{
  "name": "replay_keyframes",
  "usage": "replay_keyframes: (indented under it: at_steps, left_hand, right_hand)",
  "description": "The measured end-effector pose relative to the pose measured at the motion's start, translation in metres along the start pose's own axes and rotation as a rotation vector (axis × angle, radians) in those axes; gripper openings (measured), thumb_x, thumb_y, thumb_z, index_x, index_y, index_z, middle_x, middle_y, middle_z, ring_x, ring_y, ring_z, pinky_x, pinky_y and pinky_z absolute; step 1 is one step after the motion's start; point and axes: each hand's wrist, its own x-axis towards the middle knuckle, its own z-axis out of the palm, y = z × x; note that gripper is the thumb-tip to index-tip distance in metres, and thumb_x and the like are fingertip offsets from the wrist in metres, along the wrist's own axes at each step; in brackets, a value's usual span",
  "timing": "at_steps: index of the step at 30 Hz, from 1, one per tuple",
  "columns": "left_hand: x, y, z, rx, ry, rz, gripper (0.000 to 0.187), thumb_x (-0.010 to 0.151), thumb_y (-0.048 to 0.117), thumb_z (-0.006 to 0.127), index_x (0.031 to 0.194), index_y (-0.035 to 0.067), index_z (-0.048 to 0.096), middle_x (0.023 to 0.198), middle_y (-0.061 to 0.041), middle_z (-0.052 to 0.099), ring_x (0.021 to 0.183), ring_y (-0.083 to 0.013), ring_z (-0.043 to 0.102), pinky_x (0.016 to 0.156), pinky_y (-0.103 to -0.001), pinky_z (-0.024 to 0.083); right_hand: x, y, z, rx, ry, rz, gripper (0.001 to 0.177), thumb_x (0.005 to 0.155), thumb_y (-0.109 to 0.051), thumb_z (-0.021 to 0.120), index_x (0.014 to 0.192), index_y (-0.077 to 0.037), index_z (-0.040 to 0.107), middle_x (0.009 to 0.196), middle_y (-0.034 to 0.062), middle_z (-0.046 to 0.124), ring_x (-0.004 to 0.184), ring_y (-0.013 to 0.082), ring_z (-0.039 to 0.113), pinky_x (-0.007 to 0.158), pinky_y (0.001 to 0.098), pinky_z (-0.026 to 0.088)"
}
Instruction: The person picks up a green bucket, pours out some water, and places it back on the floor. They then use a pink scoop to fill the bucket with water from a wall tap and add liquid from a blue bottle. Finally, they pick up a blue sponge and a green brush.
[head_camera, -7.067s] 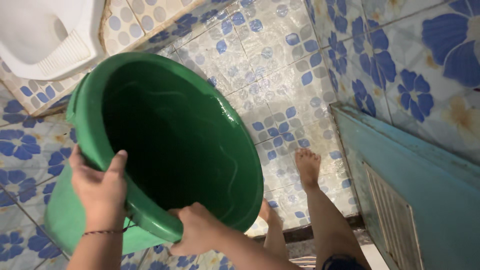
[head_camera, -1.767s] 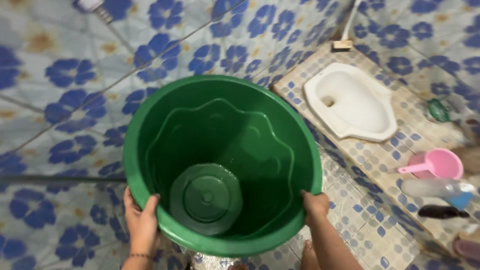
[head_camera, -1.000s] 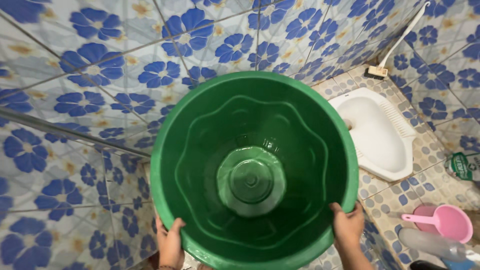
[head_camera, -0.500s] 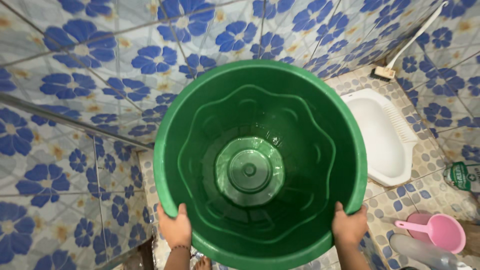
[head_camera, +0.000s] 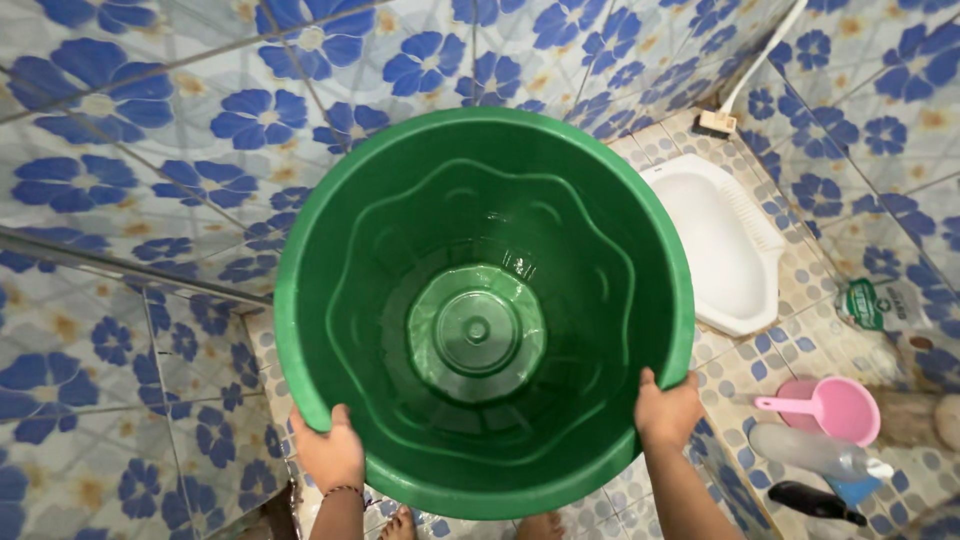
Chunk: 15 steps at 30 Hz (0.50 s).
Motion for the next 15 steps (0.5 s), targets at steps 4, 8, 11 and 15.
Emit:
replay_keyframes:
  at_steps: [4, 8, 11, 15]
  left_hand:
    - [0.007, -0.012, -0.001, 0.046, 0.026, 0.094, 0.062, 0.083, 0.016, 0.073, 0.141, 0.003, 0.055, 0.117, -0.022, 0.071, 0.106, -0.0377, 0.068, 0.097, -0.044, 0.049]
    - [0.019, -0.038, 0.002, -0.031, -0.008, 0.139, 0.060, 0.085, 0.015, 0.072, 0.141, 0.001, 0.057, 0.117, -0.021, 0.072, 0.106, -0.0347, 0.069, 0.098, -0.044, 0.050]
    - [0.033, -0.058, 0.004, -0.043, -0.010, 0.181, 0.052, 0.087, 0.014, 0.074, 0.135, -0.001, 0.061, 0.117, -0.021, 0.073, 0.106, -0.0338, 0.070, 0.099, -0.044, 0.051]
    - [0.045, -0.074, 0.004, 0.067, 0.072, 0.357, 0.049, 0.087, 0.013, 0.078, 0.131, -0.003, 0.064, 0.120, -0.023, 0.072, 0.108, -0.0354, 0.068, 0.098, -0.045, 0.050]
  right_hand:
    - [-0.007, -0.008, -0.007, 0.024, 0.001, -0.003, 0.052, 0.081, -0.026, 0.083, 0.118, 0.005, 0.062, 0.104, 0.0311, 0.071, 0.100, 0.0491, 0.067, 0.092, 0.0519, 0.052]
    - [-0.014, -0.018, -0.013, 0.086, 0.010, 0.037, 0.050, 0.079, -0.023, 0.082, 0.119, 0.002, 0.063, 0.104, 0.0287, 0.072, 0.100, 0.0469, 0.069, 0.091, 0.0507, 0.053]
    - [-0.014, -0.028, -0.014, 0.142, -0.013, 0.069, 0.051, 0.080, -0.022, 0.080, 0.121, 0.001, 0.060, 0.101, 0.0283, 0.072, 0.097, 0.0470, 0.069, 0.089, 0.0513, 0.053]
    - [-0.024, -0.042, -0.014, 0.128, -0.033, 0.073, 0.046, 0.083, -0.023, 0.077, 0.118, 0.001, 0.061, 0.098, 0.0287, 0.072, 0.096, 0.0484, 0.069, 0.086, 0.0541, 0.053]
